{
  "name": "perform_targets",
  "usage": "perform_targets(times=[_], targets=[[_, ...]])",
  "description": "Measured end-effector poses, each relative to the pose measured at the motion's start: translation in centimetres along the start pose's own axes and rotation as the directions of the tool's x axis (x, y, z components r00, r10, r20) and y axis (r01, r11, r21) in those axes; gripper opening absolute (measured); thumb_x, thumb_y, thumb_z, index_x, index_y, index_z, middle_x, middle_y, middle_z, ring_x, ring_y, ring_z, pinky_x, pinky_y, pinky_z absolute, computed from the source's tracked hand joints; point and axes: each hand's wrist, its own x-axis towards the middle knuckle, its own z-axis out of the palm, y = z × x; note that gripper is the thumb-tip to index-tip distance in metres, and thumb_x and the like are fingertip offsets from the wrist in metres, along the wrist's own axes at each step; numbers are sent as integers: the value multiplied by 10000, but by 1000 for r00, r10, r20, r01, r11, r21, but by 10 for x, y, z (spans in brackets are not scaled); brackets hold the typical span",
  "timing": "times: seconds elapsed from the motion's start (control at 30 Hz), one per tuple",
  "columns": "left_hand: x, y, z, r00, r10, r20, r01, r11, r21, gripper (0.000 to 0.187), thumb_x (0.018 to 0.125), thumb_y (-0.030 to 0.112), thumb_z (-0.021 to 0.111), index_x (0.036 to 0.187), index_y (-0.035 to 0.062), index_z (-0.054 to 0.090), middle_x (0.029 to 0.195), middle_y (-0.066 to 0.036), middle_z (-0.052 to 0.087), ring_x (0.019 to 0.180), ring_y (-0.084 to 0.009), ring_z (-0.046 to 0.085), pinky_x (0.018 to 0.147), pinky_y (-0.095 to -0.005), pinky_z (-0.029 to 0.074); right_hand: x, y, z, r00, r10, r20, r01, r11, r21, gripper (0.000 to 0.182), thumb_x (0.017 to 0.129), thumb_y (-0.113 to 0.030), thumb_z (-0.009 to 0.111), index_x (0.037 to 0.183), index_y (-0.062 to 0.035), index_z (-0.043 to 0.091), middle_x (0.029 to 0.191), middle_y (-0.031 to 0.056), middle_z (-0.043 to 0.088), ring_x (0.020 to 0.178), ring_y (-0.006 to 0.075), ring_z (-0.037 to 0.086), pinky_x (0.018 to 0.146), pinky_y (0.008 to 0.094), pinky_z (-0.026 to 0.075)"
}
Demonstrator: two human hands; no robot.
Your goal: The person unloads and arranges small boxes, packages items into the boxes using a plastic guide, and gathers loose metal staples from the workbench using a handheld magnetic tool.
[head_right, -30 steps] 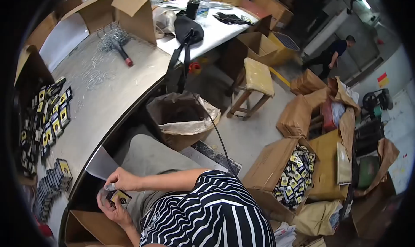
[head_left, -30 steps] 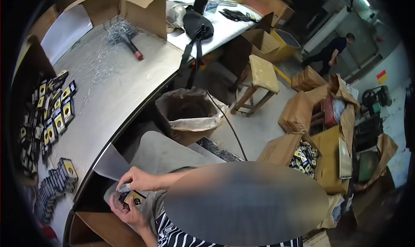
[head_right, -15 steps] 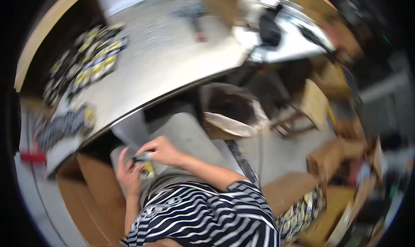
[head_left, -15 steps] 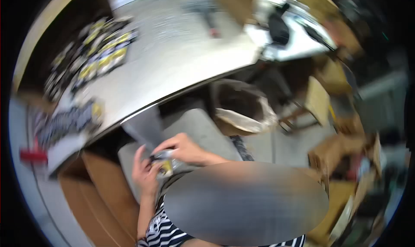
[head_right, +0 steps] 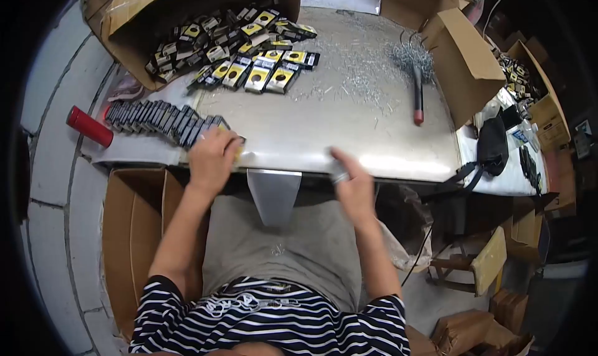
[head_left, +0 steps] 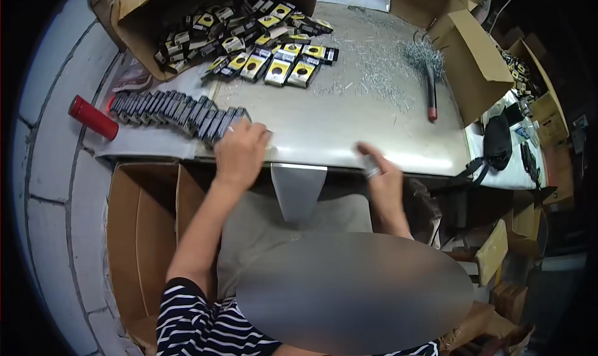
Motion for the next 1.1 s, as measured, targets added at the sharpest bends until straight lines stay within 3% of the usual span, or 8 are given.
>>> perform_targets(times=[0.17, 0.33, 0.6, 0.67, 0.73, 0.87, 1.0, 1.1], targets=[[119, -36, 47, 993, 98, 61, -104, 990, 99, 541, 786, 219, 718, 1254, 67, 494, 1133, -177, 542, 998, -354, 566, 766, -419, 492, 148, 111, -67, 946, -126, -298, -45, 861, -507, 465, 889, -90, 456, 1343, 12, 447, 1345, 218, 488, 1279, 324, 442, 1082, 359, 312], [192, -67, 127, 934, -107, 341, -1, 953, 302, 608, 816, 221, 643, 1327, 5, 396, 1209, -238, 517, 1132, -391, 521, 911, -440, 475, 189, 99, 11, 988, -137, 67, 145, 704, -696, 559, 834, -63, 491, 1376, 20, 384, 1458, 263, 310, 1356, 397, 302, 1142, 401, 234], [158, -97, 79, 983, -44, 178, 94, 954, -286, 396, 878, 314, 446, 1110, 13, 558, 976, -120, 659, 923, -247, 627, 759, -342, 492, 106, 45, 27, 968, -110, 226, 174, 942, -286, 596, 794, -26, 496, 1384, -59, 418, 1483, 227, 296, 1371, 351, 311, 1123, 383, 280], [95, -60, 28, 896, -277, 347, 385, 96, -918, 389, 918, 326, 404, 1109, 34, 577, 959, -112, 657, 848, -202, 638, 724, -324, 507, 94, 42, 40, 968, -139, 206, 200, 930, -309, 621, 776, -21, 509, 1388, -64, 415, 1481, 225, 302, 1370, 352, 310, 1125, 388, 276], [36, -18, -3, 766, -342, 544, 463, -294, -836, 439, 929, 371, 389, 1126, 24, 573, 922, -149, 657, 724, -224, 640, 630, -327, 522, 75, 23, 67, 940, -206, 273, 304, 869, -390, 695, 714, 7, 537, 1392, -91, 418, 1471, 223, 321, 1369, 359, 304, 1129, 400, 263], [-85, -6, 0, 816, -86, 572, 451, -525, -722, 532, 996, 451, 305, 1146, -8, 527, 919, -186, 651, 716, -233, 646, 592, -334, 534, 72, 16, 97, 889, -256, 380, 409, 817, -407, 543, 760, -8, 548, 1301, -31, 508, 1408, 228, 411, 1324, 350, 377, 1099, 385, 308], [-179, -20, 10, 692, -254, 676, 637, -225, -737, 345, 925, 159, 511, 1230, 3, 471, 1008, -184, 643, 816, -241, 656, 729, -357, 544, 79, 14, 56, 967, -92, 237, 78, 995, 67, 359, 882, -54, 515, 1231, -11, 586, 1283, 182, 571, 1254, 231, 496, 1034, 298, 371], [-230, -43, 70, 528, -300, 794, 838, 38, -544, 351, 831, -4, 599, 1173, -31, 530, 1033, -111, 648, 910, -170, 628, 802, -307, 507, 71, 17, 75, 947, -185, 263, 225, 966, -130, 486, 823, 0, 505, 1306, -47, 527, 1400, 167, 459, 1266, 282, 479, 1052, 327, 368]])
